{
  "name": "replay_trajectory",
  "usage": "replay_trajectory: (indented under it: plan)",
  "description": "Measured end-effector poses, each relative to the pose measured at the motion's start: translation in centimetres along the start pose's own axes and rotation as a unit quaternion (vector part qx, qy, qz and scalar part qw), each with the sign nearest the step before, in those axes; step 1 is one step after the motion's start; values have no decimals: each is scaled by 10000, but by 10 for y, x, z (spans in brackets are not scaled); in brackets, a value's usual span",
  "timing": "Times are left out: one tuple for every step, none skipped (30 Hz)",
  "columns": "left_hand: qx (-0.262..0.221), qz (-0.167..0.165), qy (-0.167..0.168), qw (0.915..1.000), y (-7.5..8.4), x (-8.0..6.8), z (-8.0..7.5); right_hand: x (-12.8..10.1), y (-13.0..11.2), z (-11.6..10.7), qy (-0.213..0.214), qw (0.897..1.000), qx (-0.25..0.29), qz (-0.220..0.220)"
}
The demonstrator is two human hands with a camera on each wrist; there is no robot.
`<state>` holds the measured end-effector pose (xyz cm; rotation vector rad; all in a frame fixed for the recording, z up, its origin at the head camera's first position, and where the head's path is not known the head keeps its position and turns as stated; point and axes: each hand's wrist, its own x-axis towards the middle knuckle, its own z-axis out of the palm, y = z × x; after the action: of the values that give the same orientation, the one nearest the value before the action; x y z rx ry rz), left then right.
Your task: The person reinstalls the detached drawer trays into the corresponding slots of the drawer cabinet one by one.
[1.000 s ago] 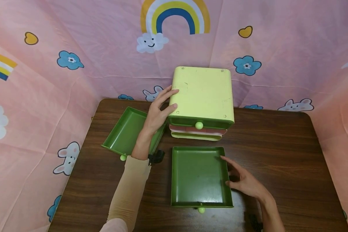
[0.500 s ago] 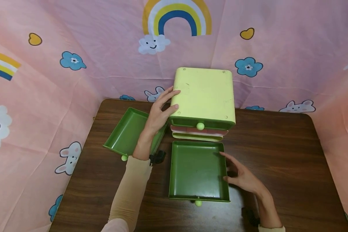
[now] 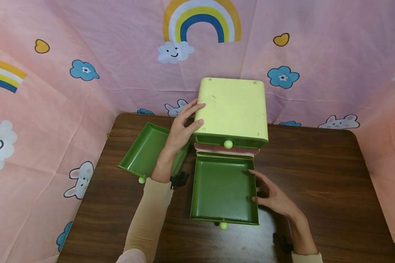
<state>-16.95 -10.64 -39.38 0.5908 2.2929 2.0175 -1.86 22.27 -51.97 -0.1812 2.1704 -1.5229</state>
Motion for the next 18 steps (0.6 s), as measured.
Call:
replay_trajectory:
  plan:
    - [-7,-12,0,10000,3,0,0,1,0,0,16,10000,-14,-11]
    - [10,-10,-3,10000,4,-1,0,2,1,0,26,10000,-20,-21]
    - [12,-7,-11,10000,5,-1,0,2,1,0,34,10000,-14,-29]
    - [16,-23,-15,10000,6,-1,0,3,1,-1,41,10000,2,-41]
    - [5,-30,-18,10000,7,-1,0,4,2,-1,47,10000,28,-53]
    - [5,-33,-22,10000,7,-2,0,4,2,-1,54,9999,64,-64]
    - [1,-36,-25,10000,7,-2,0,5,2,-1,59,9999,95,-85]
    - [16,-26,-29,10000,8,-2,0,6,2,-1,69,9999,103,-107]
    - [11,-20,-30,10000,7,-2,0,6,2,-2,82,9998,121,-127]
    - [2,-5,-31,10000,7,-2,0,7,2,-2,97,9998,128,-144]
    - [2,7,-32,10000,7,-1,-1,7,2,-3,112,9997,132,-169]
    - [7,19,-29,10000,7,-1,-1,8,2,-3,120,9997,132,-186]
    - [7,26,-29,10000,6,-1,-1,8,2,-3,122,9997,131,-195]
    - [9,32,-30,10000,6,-1,-1,9,2,-3,125,9996,132,-198]
    - [4,42,-38,10000,6,-1,-1,9,2,-3,124,9996,150,-196]
    - [9,44,-41,10000,6,-1,-1,9,2,-4,121,9996,151,-194]
    - [25,32,-42,10000,7,-1,-1,9,2,-4,119,9996,158,-187]
    - [35,25,-40,10000,7,-1,0,9,2,-4,125,9997,136,-173]
